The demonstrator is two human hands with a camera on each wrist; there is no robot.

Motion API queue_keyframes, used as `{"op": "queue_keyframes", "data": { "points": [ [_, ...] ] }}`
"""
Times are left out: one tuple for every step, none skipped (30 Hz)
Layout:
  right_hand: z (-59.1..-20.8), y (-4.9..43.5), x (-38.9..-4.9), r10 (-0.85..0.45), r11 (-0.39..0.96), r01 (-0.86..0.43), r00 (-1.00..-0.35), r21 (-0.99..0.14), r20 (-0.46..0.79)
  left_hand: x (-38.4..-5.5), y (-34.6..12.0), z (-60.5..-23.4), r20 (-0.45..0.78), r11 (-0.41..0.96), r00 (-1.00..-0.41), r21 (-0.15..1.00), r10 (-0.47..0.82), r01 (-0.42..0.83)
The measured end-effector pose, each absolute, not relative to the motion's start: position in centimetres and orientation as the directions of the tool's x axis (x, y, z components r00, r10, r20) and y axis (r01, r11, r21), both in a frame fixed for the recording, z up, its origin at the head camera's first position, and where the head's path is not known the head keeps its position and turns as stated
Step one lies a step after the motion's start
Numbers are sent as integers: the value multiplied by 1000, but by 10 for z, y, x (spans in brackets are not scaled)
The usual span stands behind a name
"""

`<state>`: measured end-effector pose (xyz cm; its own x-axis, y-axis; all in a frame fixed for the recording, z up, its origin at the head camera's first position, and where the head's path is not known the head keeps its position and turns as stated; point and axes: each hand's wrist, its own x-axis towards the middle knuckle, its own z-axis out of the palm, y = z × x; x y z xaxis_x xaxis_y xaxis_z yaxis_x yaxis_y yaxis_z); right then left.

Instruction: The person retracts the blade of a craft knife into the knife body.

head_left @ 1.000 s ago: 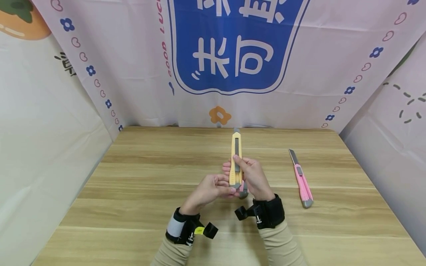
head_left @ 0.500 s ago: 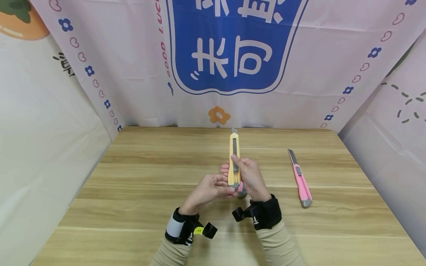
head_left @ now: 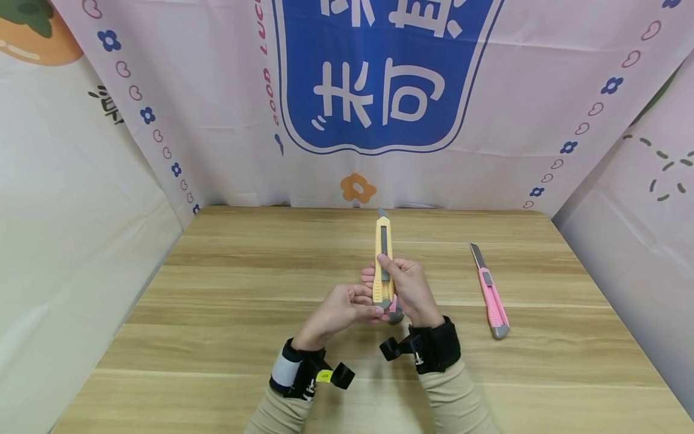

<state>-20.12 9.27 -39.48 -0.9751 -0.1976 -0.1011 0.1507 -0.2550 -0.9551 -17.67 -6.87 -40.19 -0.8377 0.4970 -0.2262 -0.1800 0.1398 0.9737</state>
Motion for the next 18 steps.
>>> {"op": "queue_keyframes", "data": {
  "points": [
    [-395,93,-201,-199,-256,151,-975,-955,-101,-177,-68,-402,-228,133,-836,974,499,-185],
    [-395,93,-201,-200,-256,151,-975,-955,-100,-177,-68,-402,-229,131,-835,973,500,-189],
    [-395,93,-202,-200,-257,150,-975,-955,-99,-177,-68,-402,-230,131,-835,973,499,-190],
    [-395,93,-202,-199,-258,149,-975,-955,-98,-177,-68,-402,-231,130,-835,973,499,-191],
    [-395,93,-202,-200,-259,149,-975,-954,-98,-177,-68,-401,-233,132,-836,972,498,-192],
    [-395,94,-202,-200,-259,149,-975,-954,-97,-177,-68,-401,-237,131,-835,971,497,-198],
    [-395,94,-202,-201,-259,147,-975,-955,-96,-177,-68,-401,-237,131,-834,971,498,-198],
    [-395,94,-202,-203,-258,146,-975,-955,-94,-177,-68,-401,-236,132,-835,972,498,-197],
    [-395,94,-202,-205,-257,147,-974,-955,-95,-177,-68,-401,-236,130,-834,972,499,-196],
    [-395,95,-202,-206,-257,147,-974,-955,-95,-177,-68,-400,-236,129,-833,972,500,-198],
    [-395,95,-202,-207,-256,147,-974,-955,-94,-177,-68,-400,-236,128,-832,972,502,-199],
    [-395,95,-202,-209,-258,147,-973,-955,-94,-177,-68,-400,-235,127,-832,972,503,-198],
    [-395,95,-202,-210,-259,148,-973,-954,-94,-177,-68,-400,-233,128,-832,972,503,-195],
    [-395,95,-202,-211,-259,150,-973,-954,-95,-177,-68,-400,-234,130,-833,972,502,-195],
    [-395,95,-202,-211,-261,152,-973,-953,-97,-177,-68,-400,-234,131,-833,972,502,-195],
    [-395,95,-202,-212,-261,152,-972,-953,-97,-177,-68,-400,-234,133,-834,972,500,-193],
    [-395,95,-202,-213,-261,152,-972,-953,-97,-177,-68,-400,-234,135,-834,972,500,-191],
    [-394,95,-202,-215,-260,152,-972,-954,-96,-177,-68,-400,-232,134,-834,973,500,-190]
  ]
}}
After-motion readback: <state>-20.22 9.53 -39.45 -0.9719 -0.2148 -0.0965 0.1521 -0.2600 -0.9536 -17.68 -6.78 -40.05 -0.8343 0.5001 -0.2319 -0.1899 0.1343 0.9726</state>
